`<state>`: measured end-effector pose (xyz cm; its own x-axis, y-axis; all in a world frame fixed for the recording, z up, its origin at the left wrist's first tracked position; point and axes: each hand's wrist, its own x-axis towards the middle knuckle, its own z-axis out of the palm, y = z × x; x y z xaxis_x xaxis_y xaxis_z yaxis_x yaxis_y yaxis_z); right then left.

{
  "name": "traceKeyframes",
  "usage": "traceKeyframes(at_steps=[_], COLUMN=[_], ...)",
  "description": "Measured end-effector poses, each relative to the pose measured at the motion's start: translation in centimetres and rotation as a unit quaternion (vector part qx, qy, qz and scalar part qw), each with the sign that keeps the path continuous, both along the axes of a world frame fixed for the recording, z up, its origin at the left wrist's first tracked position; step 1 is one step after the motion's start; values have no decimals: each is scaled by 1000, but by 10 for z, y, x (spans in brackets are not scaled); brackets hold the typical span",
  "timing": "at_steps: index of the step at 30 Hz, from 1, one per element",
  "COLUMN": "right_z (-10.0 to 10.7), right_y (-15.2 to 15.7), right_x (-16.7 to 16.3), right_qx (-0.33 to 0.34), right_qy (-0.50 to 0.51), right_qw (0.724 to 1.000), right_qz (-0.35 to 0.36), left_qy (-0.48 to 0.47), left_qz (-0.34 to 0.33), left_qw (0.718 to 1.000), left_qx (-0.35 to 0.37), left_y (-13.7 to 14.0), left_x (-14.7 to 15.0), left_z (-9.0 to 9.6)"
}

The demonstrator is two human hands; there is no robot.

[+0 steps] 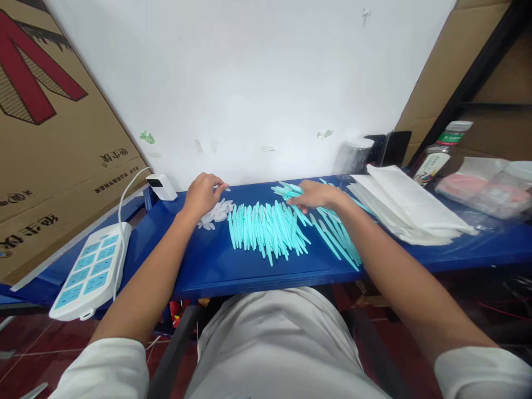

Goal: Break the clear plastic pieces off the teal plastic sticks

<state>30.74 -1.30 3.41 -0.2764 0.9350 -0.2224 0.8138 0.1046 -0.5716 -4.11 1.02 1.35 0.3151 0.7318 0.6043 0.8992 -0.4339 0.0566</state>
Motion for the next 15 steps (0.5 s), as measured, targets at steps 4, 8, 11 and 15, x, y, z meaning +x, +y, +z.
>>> traceKeyframes(at_steps=[4,8,11,15], right_z=[1,4,3,0], right_y=[-2,-4,-3,0], right_x=[-4,-5,-3,-1], right_qx=[-54,-81,-85,-83], right_qy=[-5,-31,-39,-40], right_qw=[998,995,993,992], right_qz=[30,48,71,89], left_qy=[20,24,29,38], left_qz=[25,33,37,47], left_qw=[999,999,999,998], left_qx=[-20,-17,-22,-28], left_y=[-2,-1,-2,-4], left_x=[0,1,2,1], left_z=[1,1,1,3])
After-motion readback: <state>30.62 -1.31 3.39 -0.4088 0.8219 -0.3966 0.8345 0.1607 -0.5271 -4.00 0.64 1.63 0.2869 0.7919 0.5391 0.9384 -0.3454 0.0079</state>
